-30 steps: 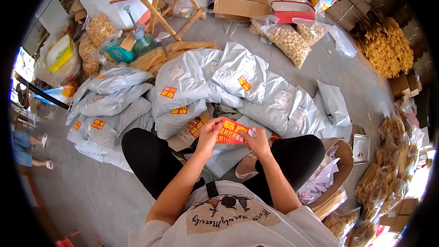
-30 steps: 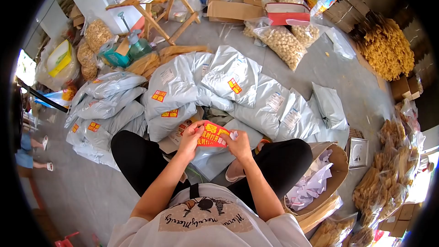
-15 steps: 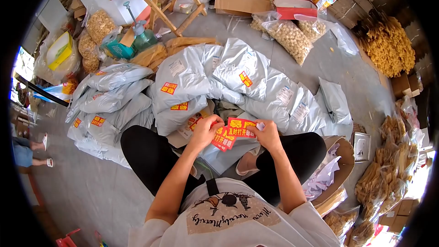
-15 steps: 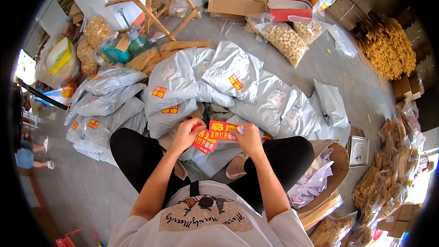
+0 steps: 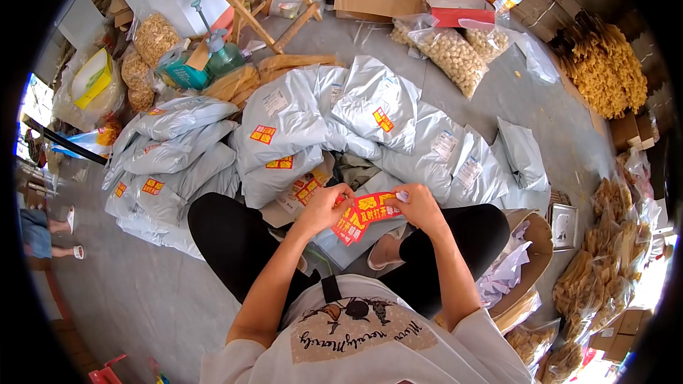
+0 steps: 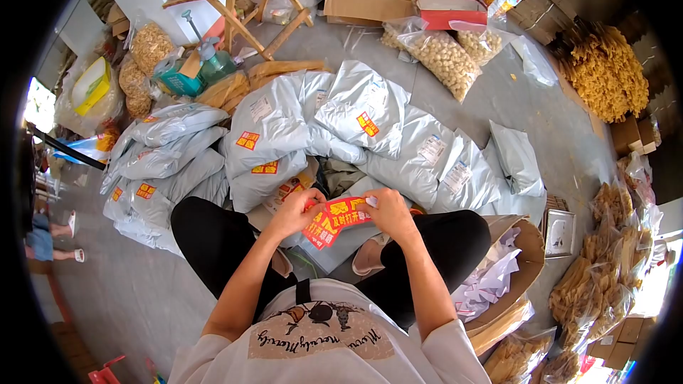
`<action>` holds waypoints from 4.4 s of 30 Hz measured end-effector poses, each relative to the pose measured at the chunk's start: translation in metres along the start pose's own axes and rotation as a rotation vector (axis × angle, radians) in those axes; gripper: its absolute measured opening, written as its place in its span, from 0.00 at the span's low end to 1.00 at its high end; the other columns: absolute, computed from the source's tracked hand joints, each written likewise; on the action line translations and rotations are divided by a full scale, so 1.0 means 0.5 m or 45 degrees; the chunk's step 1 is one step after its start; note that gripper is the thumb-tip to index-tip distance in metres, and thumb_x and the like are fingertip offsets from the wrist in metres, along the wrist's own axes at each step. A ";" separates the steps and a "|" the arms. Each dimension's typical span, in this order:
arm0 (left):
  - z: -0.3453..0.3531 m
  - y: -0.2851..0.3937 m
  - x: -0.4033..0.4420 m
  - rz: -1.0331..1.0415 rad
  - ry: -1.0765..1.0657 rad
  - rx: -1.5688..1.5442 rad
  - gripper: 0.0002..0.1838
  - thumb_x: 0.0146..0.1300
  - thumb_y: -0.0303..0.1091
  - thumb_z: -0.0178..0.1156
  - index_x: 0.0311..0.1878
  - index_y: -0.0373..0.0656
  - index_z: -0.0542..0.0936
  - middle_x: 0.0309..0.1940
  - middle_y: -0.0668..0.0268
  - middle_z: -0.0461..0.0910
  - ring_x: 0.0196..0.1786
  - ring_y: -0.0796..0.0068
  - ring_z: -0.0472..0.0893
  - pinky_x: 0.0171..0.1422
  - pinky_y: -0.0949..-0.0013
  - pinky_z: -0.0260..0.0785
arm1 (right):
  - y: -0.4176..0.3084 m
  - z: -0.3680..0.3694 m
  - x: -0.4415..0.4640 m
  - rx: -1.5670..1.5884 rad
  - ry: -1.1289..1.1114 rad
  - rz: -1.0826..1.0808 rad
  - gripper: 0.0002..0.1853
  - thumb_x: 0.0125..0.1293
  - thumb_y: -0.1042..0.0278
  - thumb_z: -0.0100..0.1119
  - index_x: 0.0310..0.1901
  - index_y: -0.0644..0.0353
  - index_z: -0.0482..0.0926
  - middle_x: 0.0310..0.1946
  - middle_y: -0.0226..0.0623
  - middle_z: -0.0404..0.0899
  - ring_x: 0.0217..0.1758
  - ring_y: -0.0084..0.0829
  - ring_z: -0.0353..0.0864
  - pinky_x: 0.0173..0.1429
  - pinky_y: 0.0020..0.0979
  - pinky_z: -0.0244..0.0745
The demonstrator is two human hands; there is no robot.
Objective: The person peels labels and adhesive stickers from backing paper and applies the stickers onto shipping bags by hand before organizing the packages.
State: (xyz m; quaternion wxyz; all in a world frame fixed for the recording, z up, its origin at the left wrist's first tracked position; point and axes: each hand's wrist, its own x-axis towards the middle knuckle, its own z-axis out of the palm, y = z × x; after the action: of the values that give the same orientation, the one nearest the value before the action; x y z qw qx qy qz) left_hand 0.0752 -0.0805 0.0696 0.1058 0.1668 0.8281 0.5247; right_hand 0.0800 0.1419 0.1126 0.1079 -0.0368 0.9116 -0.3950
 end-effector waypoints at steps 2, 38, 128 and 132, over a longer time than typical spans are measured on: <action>-0.002 0.003 -0.002 -0.021 -0.038 0.018 0.06 0.54 0.29 0.56 0.32 0.37 0.74 0.21 0.60 0.75 0.24 0.73 0.74 0.29 0.71 0.64 | 0.000 -0.001 0.005 -0.037 -0.026 -0.020 0.13 0.48 0.64 0.64 0.34 0.62 0.80 0.26 0.52 0.77 0.33 0.48 0.77 0.38 0.37 0.71; -0.001 -0.191 0.039 -0.773 0.606 -0.976 0.04 0.57 0.27 0.56 0.31 0.36 0.75 0.25 0.71 0.76 0.27 0.87 0.73 0.32 0.81 0.65 | 0.340 0.286 0.572 2.269 0.516 1.173 0.03 0.58 0.70 0.59 0.31 0.54 0.74 0.13 0.22 0.61 0.12 0.15 0.57 0.20 0.19 0.65; 0.027 -0.248 0.084 -0.957 0.667 -1.494 0.05 0.57 0.25 0.57 0.37 0.35 0.75 0.30 0.65 0.77 0.30 0.80 0.78 0.35 0.78 0.72 | 0.352 0.133 0.515 1.036 0.752 0.810 0.11 0.52 0.67 0.54 0.28 0.69 0.77 0.24 0.38 0.76 0.19 0.28 0.75 0.19 0.27 0.73; 0.036 -0.243 0.082 -1.007 0.580 -1.444 0.04 0.57 0.26 0.57 0.35 0.37 0.75 0.28 0.68 0.76 0.30 0.82 0.77 0.36 0.79 0.71 | 0.297 0.111 0.511 0.061 0.911 0.475 0.07 0.52 0.67 0.56 0.30 0.62 0.77 0.22 0.43 0.77 0.22 0.37 0.78 0.26 0.33 0.72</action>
State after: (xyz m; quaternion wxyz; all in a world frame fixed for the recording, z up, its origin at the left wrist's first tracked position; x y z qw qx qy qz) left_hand 0.0238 -0.0976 -0.0481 0.1829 -0.3388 0.4285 0.8174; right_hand -0.1535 0.1653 -0.0753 -0.1457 0.2716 0.8732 -0.3775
